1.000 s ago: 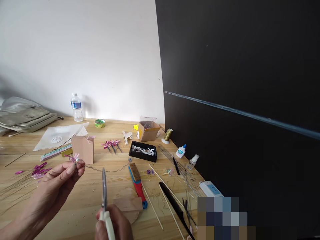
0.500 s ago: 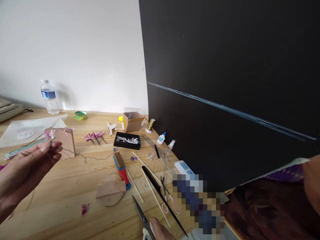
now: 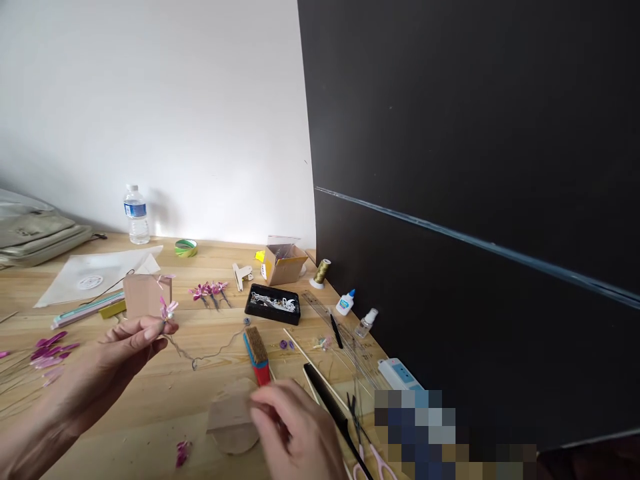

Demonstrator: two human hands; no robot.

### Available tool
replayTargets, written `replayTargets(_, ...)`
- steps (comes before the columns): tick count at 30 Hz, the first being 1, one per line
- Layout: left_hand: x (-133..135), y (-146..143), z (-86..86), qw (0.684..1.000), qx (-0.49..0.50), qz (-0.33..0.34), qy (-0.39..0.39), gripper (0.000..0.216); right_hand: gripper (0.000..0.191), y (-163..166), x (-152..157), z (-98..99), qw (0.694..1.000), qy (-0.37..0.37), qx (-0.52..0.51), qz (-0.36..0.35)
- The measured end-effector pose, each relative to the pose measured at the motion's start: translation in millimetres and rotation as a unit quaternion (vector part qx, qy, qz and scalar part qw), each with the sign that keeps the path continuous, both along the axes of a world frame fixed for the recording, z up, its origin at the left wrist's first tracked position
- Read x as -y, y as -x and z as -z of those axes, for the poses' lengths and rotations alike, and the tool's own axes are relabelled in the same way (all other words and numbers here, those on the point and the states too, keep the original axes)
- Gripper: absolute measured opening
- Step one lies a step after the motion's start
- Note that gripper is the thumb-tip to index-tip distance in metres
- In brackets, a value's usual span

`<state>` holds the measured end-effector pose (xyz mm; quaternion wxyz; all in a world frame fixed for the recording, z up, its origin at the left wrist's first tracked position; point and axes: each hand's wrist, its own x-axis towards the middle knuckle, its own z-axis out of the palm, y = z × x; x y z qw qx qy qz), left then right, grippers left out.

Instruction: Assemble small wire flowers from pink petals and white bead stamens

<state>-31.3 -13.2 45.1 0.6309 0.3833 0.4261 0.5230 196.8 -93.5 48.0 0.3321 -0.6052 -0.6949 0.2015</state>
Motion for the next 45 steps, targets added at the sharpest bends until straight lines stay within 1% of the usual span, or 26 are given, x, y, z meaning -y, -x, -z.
replayTargets(1,0.8,-1.0,0.4,1.000,-0.021,-0.002,-0.013,0.015,0.014,14.2,-9.5,-9.3,0.998,-0.012,-0.061,-0.028)
replayTargets(2,1.6,-1.7,0.8,0.999,-0.043,-0.004,-0.032,0.014,0.014,28.8,-19.3,-16.3,0.992,-0.003,-0.120,-0.035)
replayTargets(4,3.0,-2.2,1.4,0.994,-0.082,0.000,-0.079,0.012,0.016,55.4,-38.7,-23.0,0.976,0.038,-0.211,-0.038)
replayTargets(6,3.7,-1.8,1.4,0.988,-0.098,0.017,-0.120,0.012,0.013,74.9,-55.2,-22.2,0.956,0.092,-0.271,-0.060)
replayTargets(9,3.3,-1.6,-0.2,0.985,-0.092,0.035,-0.140,0.015,0.010,89.4,-71.9,-15.5,0.934,0.114,-0.326,-0.091)
replayTargets(11,2.0,-2.4,-1.5,0.986,-0.086,0.030,-0.138,0.015,0.012,92.0,-78.0,-11.6,0.925,0.113,-0.351,-0.095)
replayTargets(13,0.2,-3.2,-2.1,0.988,-0.081,0.009,-0.131,0.013,0.013,91.6,-81.6,-9.1,0.919,0.112,-0.364,-0.098)
replayTargets(15,-1.8,-3.0,-1.9,0.990,-0.073,-0.025,-0.116,0.009,0.013,89.0,-84.5,-7.8,0.920,0.104,-0.366,-0.097)
replayTargets(17,-3.5,-1.4,-1.7,0.993,-0.055,-0.060,-0.091,0.007,0.014,84.4,-88.1,-7.7,0.925,0.087,-0.361,-0.080)
replayTargets(18,-4.2,-0.3,-1.9,0.994,-0.039,-0.067,-0.076,0.006,0.015,81.5,-90.1,-8.3,0.928,0.075,-0.358,-0.068)
replayTargets(21,-5.6,2.6,-4.1,0.998,0.043,-0.035,-0.037,0.009,0.009,72.4,-96.6,-13.7,0.933,0.035,-0.356,-0.048)
replayTargets(23,-6.2,3.7,-6.2,0.994,0.110,-0.009,-0.023,0.009,0.004,67.7,-100.0,-19.9,0.931,0.021,-0.361,-0.051)
replayTargets(25,-7.1,4.8,-7.8,0.987,0.162,-0.003,-0.009,0.008,0.005,64.5,-102.8,-26.8,0.925,0.013,-0.377,-0.051)
replayTargets(28,-8.7,7.4,-8.1,0.978,0.209,-0.003,0.008,0.006,0.009,61.0,-106.4,-36.9,0.898,-0.025,-0.437,-0.048)
replayTargets(30,-9.7,9.4,-7.3,0.974,0.226,0.002,0.009,0.007,0.012,59.4,-107.9,-43.0,0.869,-0.062,-0.490,-0.043)
replayTargets(32,-10.1,10.3,-6.2,0.972,0.234,0.005,0.004,0.007,0.013,60.4,-107.3,-47.9,0.842,-0.080,-0.532,-0.047)
replayTargets(33,-10.0,10.1,-5.7,0.972,0.236,0.005,0.001,0.007,0.012,62.4,-106.2,-49.6,0.832,-0.079,-0.546,-0.056)
replayTargets(35,-9.4,8.7,-5.2,0.973,0.230,0.006,-0.006,0.007,0.011,69.8,-102.8,-50.3,0.823,-0.064,-0.559,-0.082)
replayTargets(39,-7.5,5.1,-5.8,0.977,0.211,0.018,-0.019,0.009,0.012,90.4,-98.5,-42.0,0.814,-0.011,-0.567,-0.126)
replayTargets(41,-7.0,4.3,-5.8,0.972,0.235,0.023,-0.011,0.008,0.015,98.2,-99.1,-35.5,0.801,0.020,-0.583,-0.131)
replayTargets(45,-6.2,3.2,-3.2,0.955,0.290,0.048,0.031,0.010,0.017,106.6,-102.5,-23.8,0.771,0.069,-0.621,-0.122)
